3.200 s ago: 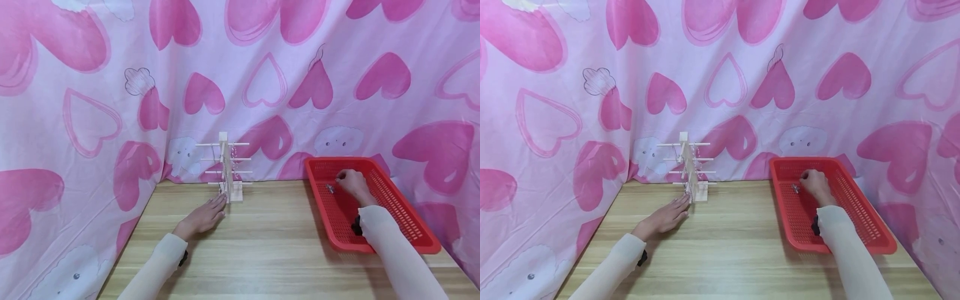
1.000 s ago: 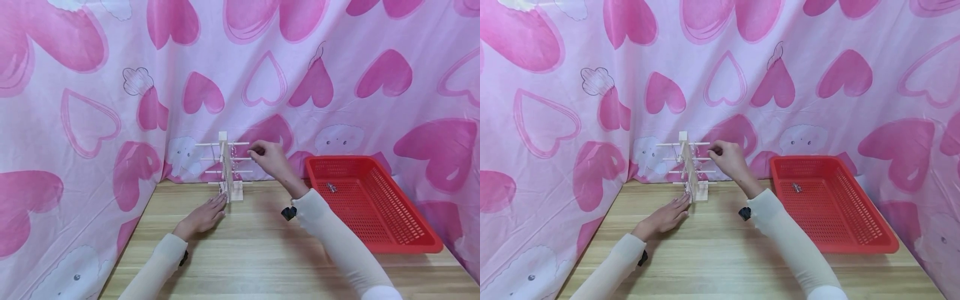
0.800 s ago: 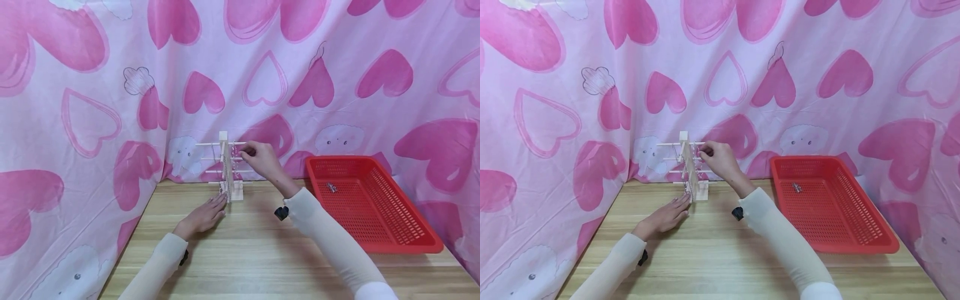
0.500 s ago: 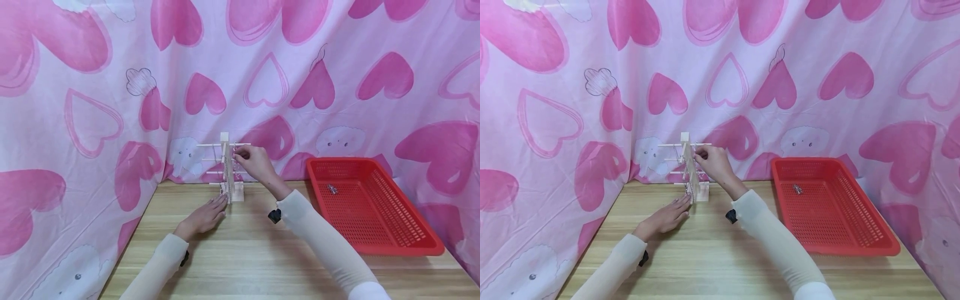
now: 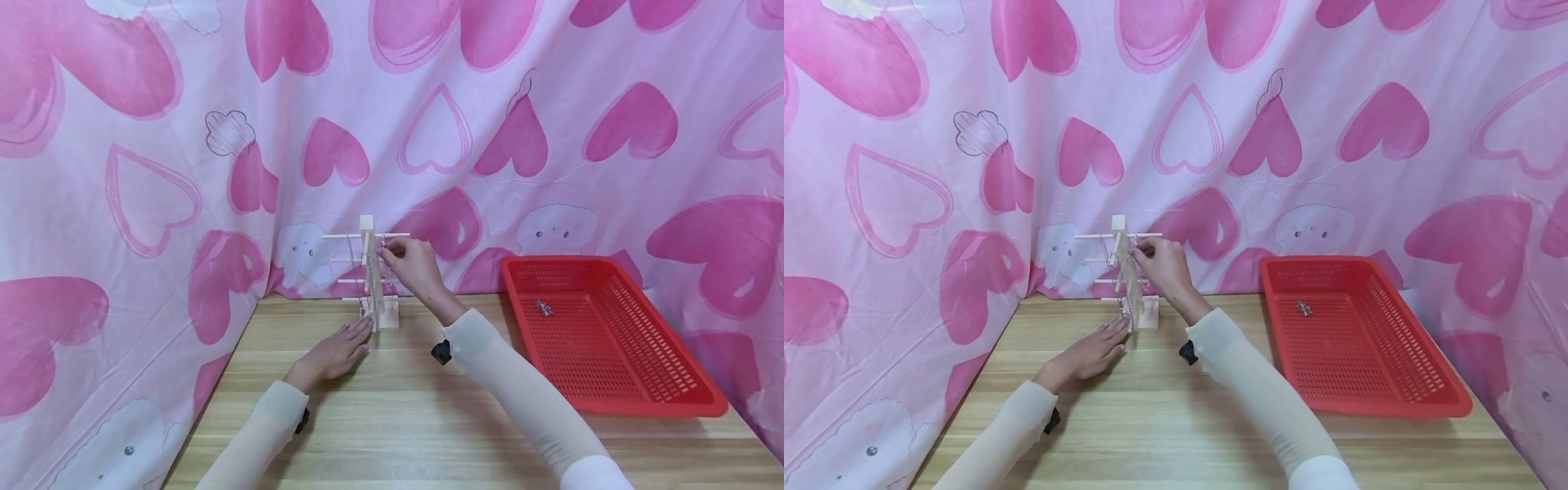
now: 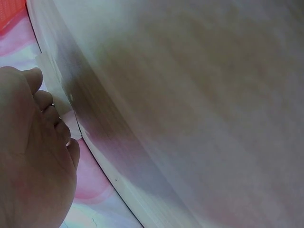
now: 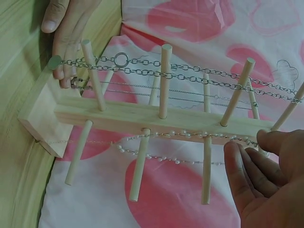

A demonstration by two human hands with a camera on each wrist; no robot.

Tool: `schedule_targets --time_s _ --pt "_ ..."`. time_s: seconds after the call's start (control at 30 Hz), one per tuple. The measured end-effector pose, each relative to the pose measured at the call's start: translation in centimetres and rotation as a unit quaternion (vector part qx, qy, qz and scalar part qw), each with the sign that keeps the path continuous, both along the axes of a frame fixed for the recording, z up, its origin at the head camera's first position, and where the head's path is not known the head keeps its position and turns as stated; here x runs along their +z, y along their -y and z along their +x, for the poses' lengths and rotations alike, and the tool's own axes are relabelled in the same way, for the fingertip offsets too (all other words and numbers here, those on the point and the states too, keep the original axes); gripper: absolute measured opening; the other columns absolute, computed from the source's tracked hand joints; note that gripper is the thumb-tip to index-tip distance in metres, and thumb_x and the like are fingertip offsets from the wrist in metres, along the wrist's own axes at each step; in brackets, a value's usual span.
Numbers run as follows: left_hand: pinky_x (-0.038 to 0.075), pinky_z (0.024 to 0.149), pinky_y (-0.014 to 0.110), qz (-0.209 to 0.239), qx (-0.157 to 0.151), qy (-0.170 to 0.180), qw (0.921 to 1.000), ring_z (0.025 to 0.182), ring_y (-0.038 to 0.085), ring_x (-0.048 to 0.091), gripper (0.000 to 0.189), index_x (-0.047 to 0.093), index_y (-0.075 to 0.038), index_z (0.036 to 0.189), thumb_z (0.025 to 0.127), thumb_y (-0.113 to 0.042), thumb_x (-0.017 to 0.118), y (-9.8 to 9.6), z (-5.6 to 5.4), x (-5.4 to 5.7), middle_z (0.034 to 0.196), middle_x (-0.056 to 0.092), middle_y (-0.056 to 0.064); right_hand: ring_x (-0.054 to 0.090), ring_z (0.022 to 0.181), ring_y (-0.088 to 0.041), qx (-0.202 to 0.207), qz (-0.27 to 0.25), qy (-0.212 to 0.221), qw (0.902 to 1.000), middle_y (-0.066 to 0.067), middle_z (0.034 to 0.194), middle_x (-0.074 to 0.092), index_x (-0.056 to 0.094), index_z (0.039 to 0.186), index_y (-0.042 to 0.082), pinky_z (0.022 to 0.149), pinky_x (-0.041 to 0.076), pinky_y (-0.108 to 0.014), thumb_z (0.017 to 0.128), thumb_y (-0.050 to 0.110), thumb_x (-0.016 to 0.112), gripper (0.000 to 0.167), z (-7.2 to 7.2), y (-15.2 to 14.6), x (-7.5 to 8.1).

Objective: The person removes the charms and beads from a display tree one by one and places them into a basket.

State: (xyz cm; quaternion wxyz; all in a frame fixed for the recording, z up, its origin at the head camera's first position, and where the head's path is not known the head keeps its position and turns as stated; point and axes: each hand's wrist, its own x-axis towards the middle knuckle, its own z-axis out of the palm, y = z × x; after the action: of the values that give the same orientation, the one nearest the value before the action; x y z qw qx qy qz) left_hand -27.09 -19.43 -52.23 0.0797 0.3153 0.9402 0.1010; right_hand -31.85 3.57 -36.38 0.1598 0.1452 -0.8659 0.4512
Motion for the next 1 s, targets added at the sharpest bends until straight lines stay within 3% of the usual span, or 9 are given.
schedule_targets --time_s 0.17,0.6,1.0 --pt "0.022 0.135 0.055 0.008 0.001 -0.002 1.0000 0.166 0.035 0.019 0.061 0.026 -0.002 0.168 0.116 -0.031 0.036 0.0 0.0 -0.1 0.178 0.019 0.015 0.078 0.086 -0.020 -0.002 -0.010 -0.012 0.9999 -0.007 0.097 0.083 0.082 0.108 0.007 0.078 0.066 -0.035 0.100 0.019 0.074 0.016 0.0 -0.1 -0.1" --pt "0.019 0.137 0.051 -0.003 0.002 -0.001 1.0000 0.167 0.032 0.016 0.061 0.023 -0.004 0.169 0.117 -0.034 0.035 0.2 -0.2 -0.5 0.179 0.017 0.012 0.079 0.079 -0.019 0.004 -0.032 -0.011 0.9994 -0.008 0.093 0.083 0.083 0.107 0.007 0.073 0.066 -0.033 0.101 0.016 0.073 0.015 0.0 -0.6 0.0" --pt "0.020 0.136 0.051 -0.008 0.003 0.010 0.9999 0.167 0.033 0.016 0.060 0.023 -0.002 0.169 0.117 -0.031 0.034 -0.2 0.2 0.5 0.179 0.016 0.014 0.076 0.074 -0.019 -0.002 -0.033 -0.027 0.9991 -0.009 0.087 0.081 0.084 0.106 0.005 0.070 0.064 -0.032 0.100 0.014 0.073 0.015 -0.1 -1.8 0.3"
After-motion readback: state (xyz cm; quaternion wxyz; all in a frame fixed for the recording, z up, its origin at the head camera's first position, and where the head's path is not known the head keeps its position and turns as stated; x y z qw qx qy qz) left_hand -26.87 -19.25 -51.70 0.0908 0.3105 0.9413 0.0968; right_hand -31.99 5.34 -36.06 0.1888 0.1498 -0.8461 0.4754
